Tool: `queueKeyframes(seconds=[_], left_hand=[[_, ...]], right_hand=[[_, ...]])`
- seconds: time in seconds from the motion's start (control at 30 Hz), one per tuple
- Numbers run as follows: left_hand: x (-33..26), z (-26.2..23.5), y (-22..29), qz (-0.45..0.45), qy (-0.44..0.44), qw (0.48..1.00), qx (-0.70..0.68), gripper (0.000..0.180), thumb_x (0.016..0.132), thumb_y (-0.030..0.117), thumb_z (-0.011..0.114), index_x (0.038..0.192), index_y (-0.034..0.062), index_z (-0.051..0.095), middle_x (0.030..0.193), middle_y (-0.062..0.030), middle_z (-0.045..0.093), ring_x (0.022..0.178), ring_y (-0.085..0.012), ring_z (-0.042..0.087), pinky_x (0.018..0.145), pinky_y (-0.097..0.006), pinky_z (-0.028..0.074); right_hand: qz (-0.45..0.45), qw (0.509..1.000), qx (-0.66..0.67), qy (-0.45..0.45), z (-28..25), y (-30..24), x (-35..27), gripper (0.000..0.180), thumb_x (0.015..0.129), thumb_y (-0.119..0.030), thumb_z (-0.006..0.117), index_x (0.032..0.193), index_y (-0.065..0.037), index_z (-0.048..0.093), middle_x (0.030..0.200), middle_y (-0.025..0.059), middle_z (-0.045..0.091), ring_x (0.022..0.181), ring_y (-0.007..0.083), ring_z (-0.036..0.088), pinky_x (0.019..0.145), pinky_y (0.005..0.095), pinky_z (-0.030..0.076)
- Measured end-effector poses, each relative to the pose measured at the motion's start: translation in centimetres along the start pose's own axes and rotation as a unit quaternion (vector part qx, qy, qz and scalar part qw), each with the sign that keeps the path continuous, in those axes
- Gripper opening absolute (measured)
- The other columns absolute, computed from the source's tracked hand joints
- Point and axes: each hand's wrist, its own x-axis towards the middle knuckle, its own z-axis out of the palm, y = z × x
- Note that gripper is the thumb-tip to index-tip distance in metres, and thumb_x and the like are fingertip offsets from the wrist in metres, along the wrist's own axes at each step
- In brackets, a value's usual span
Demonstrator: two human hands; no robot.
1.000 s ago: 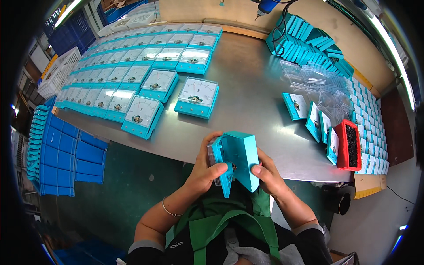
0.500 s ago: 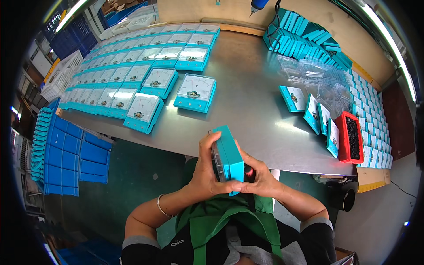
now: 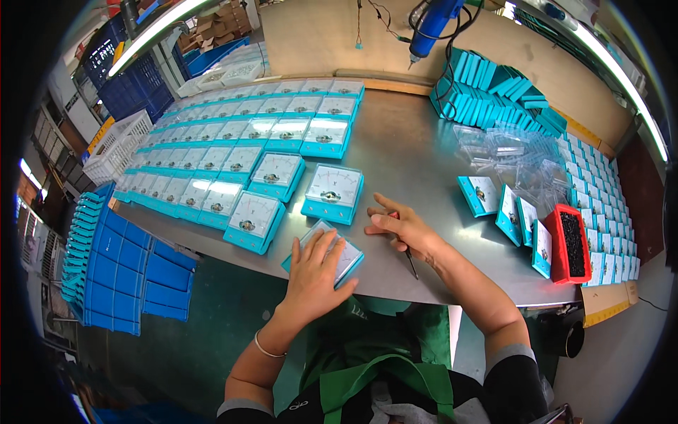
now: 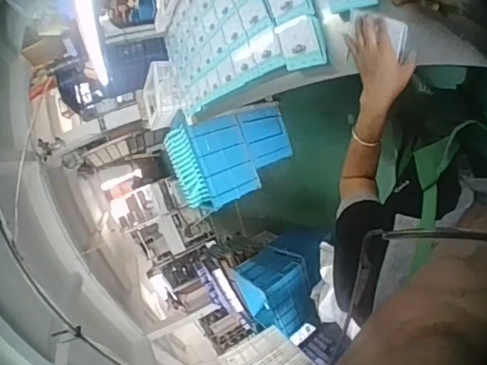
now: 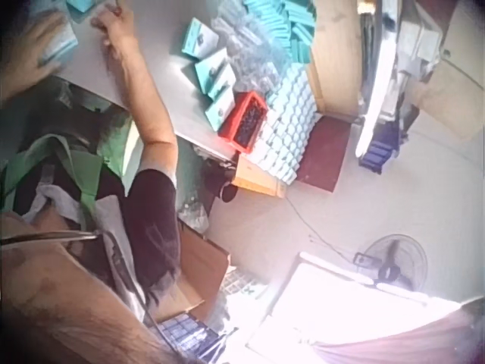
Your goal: The person assembles small teal-colored electrical devices at a workstation. They use a screwdriver to tighten screws on the front panel, place a clear plastic cover over the dial, and then close the device with a matching teal back cover. The completed units are placed in a stack on the table.
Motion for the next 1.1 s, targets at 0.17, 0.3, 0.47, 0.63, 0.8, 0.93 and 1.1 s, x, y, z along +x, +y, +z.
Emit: queueKeyframes(seconds=[0.17, 0.3, 0.47, 0.63, 0.8, 0.93, 1.1], left_hand=[[-0.2, -1.5, -1.9, 0.061, -0.071, 0.994, 0.062, 0.092, 0.064, 0.043, 0.079, 0.139, 0.0082, 0.038, 0.149, -0.0295, 0.018, 0.137, -0.0447, 0.021, 0.106, -0.061, 0.019], [2.1, -1.0, -4.4, 0.009, -0.026, 0.997, 0.069, 0.089, 0.071, 0.055, 0.070, 0.139, 0.0074, 0.038, 0.147, -0.0305, 0.020, 0.135, -0.0467, 0.023, 0.106, -0.062, 0.016], [4.2, 0.8, -6.6, -0.027, 0.041, 0.991, 0.124, 0.075, 0.080, 0.047, 0.065, 0.138, 0.0069, 0.039, 0.146, -0.0288, 0.025, 0.134, -0.0469, 0.025, 0.105, -0.063, 0.019], [4.5, 0.6, -6.6, -0.047, 0.038, 0.989, 0.132, 0.075, 0.078, 0.047, 0.067, 0.136, 0.0068, 0.040, 0.148, -0.0265, 0.023, 0.135, -0.0467, 0.023, 0.106, -0.063, 0.016], [4.5, 0.1, -1.8, 0.064, 0.113, 0.987, 0.093, 0.079, 0.077, 0.047, 0.068, 0.136, 0.0024, 0.041, 0.150, -0.0234, 0.023, 0.137, -0.0449, 0.020, 0.108, -0.061, 0.014], [4.4, 3.3, 2.2, 0.149, 0.062, 0.963, -0.215, 0.070, 0.085, 0.040, 0.064, 0.136, 0.0004, 0.039, 0.142, -0.0235, 0.037, 0.126, -0.0431, 0.042, 0.101, -0.049, 0.039], [3.7, 4.4, 3.9, -0.199, -0.184, 0.544, -0.794, 0.059, 0.096, 0.036, 0.048, 0.139, -0.0020, 0.033, 0.134, -0.0229, 0.046, 0.107, -0.0373, 0.059, 0.081, -0.037, 0.055]], right_hand=[[-0.012, 0.999, -0.002, -0.041, 1.1, -0.7, 4.9, 0.091, 0.083, -0.031, 0.069, 0.148, -0.002, 0.013, 0.136, 0.0192, 0.045, 0.104, 0.0179, 0.060, 0.041, 0.0184, 0.031], [-0.025, 0.999, 0.035, -0.021, 2.4, 0.1, 7.5, 0.093, 0.083, -0.030, 0.068, 0.149, -0.002, 0.009, 0.127, 0.0165, 0.051, 0.101, 0.0170, 0.061, 0.041, 0.0188, 0.031], [-0.043, 0.997, -0.069, 0.002, 1.7, -0.5, 4.7, 0.076, 0.082, -0.022, 0.066, 0.144, 0.000, 0.028, 0.112, 0.0150, 0.061, 0.086, 0.0175, 0.066, 0.048, 0.0266, 0.041], [-0.227, 0.838, -0.467, 0.169, -3.2, 1.0, -3.2, 0.038, 0.077, -0.013, 0.068, 0.113, -0.003, 0.058, 0.092, 0.0123, 0.060, 0.076, 0.0273, 0.066, 0.061, 0.0391, 0.052], [-0.202, 0.676, -0.590, 0.392, -10.2, 0.8, -6.8, 0.038, 0.072, -0.012, 0.073, 0.102, -0.004, 0.051, 0.096, 0.0132, 0.050, 0.070, 0.0340, 0.062, 0.058, 0.0430, 0.052], [-0.188, 0.652, -0.630, 0.377, -12.2, 2.7, -6.4, 0.025, 0.074, -0.004, 0.067, 0.092, -0.001, 0.050, 0.094, 0.0156, 0.050, 0.073, 0.0373, 0.061, 0.056, 0.0457, 0.051], [-0.348, 0.778, -0.480, 0.209, -5.6, 2.8, -9.4, 0.034, 0.068, 0.005, 0.068, 0.101, -0.003, 0.060, 0.096, 0.0129, 0.054, 0.067, 0.0284, 0.061, 0.058, 0.0364, 0.053]])
